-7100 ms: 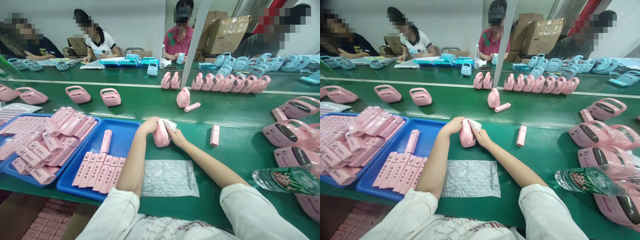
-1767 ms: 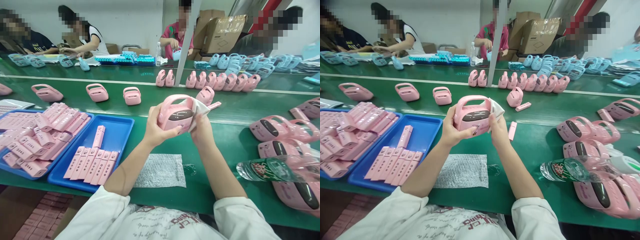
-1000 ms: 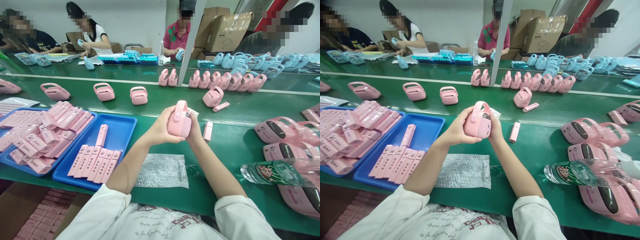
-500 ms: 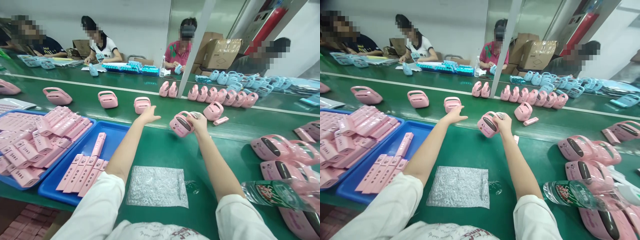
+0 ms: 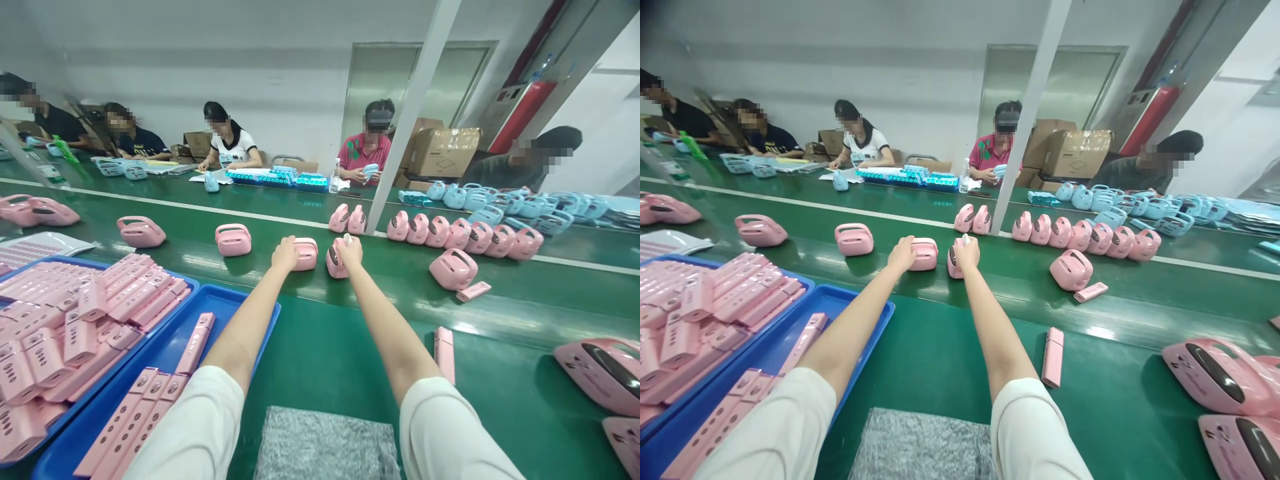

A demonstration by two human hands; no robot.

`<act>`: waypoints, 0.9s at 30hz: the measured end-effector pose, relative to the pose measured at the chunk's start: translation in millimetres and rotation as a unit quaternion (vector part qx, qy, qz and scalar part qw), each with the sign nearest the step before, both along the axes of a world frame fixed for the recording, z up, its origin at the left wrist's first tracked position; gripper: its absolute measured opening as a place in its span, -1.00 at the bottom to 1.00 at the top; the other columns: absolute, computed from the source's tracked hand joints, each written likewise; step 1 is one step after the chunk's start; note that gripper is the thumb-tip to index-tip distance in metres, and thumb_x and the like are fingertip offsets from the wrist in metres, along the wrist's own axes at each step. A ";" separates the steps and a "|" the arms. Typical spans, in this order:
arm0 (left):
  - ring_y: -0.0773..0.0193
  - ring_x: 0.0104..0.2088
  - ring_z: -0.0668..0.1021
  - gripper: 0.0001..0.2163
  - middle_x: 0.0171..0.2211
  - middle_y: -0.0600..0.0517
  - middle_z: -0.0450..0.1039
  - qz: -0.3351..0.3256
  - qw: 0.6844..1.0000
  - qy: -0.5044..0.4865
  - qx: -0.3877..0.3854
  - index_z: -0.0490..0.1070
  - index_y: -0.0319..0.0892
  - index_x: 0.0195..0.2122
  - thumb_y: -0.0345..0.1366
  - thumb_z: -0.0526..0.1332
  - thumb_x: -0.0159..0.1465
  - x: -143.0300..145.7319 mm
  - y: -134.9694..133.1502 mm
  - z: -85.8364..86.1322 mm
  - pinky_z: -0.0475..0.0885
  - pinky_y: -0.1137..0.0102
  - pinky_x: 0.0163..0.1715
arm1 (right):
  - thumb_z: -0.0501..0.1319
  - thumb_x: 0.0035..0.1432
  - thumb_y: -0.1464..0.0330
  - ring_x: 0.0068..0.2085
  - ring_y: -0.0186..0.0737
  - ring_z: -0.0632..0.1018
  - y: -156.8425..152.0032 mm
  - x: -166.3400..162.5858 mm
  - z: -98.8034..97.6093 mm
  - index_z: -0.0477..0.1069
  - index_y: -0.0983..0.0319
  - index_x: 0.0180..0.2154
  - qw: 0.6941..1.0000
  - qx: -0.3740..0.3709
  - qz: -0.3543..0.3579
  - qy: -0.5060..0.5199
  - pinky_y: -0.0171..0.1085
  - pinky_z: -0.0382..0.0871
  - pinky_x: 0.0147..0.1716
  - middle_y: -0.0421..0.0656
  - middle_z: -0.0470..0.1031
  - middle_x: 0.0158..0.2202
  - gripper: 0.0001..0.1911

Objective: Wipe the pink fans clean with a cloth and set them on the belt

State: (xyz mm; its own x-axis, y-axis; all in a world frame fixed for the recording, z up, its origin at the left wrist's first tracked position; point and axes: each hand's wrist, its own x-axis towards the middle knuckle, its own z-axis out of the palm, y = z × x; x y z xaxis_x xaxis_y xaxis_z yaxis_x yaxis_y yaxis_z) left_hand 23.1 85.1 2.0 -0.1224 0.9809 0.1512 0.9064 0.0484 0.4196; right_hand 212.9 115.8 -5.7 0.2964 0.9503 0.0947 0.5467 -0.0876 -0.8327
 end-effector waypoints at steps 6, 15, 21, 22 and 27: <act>0.15 -0.02 0.52 -0.66 0.06 -0.11 0.39 0.036 0.999 -0.013 0.000 0.34 -0.19 0.10 -0.17 0.17 0.37 9.7 -4.9 2.6 0.48 0.14 -0.02 | 0.20 0.31 0.22 0.00 -0.13 0.52 -1.9 -0.5 9.1 0.37 0.25 0.07 0.997 -0.003 0.075 -0.037 -0.03 0.48 -0.01 -0.04 0.44 0.06 -0.63; 0.17 -0.05 0.51 -0.76 0.02 -0.08 0.41 0.014 0.999 -0.039 -0.011 0.39 -0.20 0.02 -0.26 0.15 0.37 31.8 -37.2 15.3 0.44 0.17 -0.02 | 0.22 0.30 0.23 -0.03 -0.16 0.53 -49.9 46.7 19.5 0.39 0.26 0.04 0.970 -0.074 0.176 -0.153 -0.06 0.50 -0.04 -0.06 0.46 0.02 -0.65; 0.11 -0.01 0.53 -0.69 -0.02 -0.08 0.45 -0.040 0.997 -0.064 0.008 0.46 -0.12 -0.11 -0.54 0.05 0.24 43.3 -67.7 20.0 0.40 0.27 0.03 | 0.21 0.30 0.22 -0.03 -0.15 0.53 -78.7 74.9 22.1 0.40 0.26 0.04 0.942 -0.117 0.221 -0.225 -0.06 0.49 -0.03 -0.07 0.46 0.03 -0.65; 0.12 0.00 0.52 -0.69 -0.03 -0.07 0.46 -0.053 0.996 -0.072 0.016 0.47 -0.11 -0.12 -0.54 0.04 0.23 43.0 -74.9 19.8 0.39 0.28 0.04 | 0.20 0.31 0.22 0.01 -0.13 0.52 -88.1 84.9 22.7 0.38 0.25 0.07 0.939 -0.119 0.213 -0.241 -0.04 0.47 0.01 -0.06 0.44 0.07 -0.63; 0.18 -0.04 0.53 -0.62 -0.09 -0.04 0.52 -0.131 0.982 -0.133 0.028 0.48 -0.17 -0.16 -0.58 -0.01 0.12 38.4 -114.5 14.9 0.41 0.32 0.03 | 0.27 0.20 0.28 0.03 0.08 0.54 -163.2 149.4 12.1 0.43 0.29 0.03 0.909 -0.211 0.135 -0.334 0.06 0.41 0.00 0.13 0.51 0.01 -0.62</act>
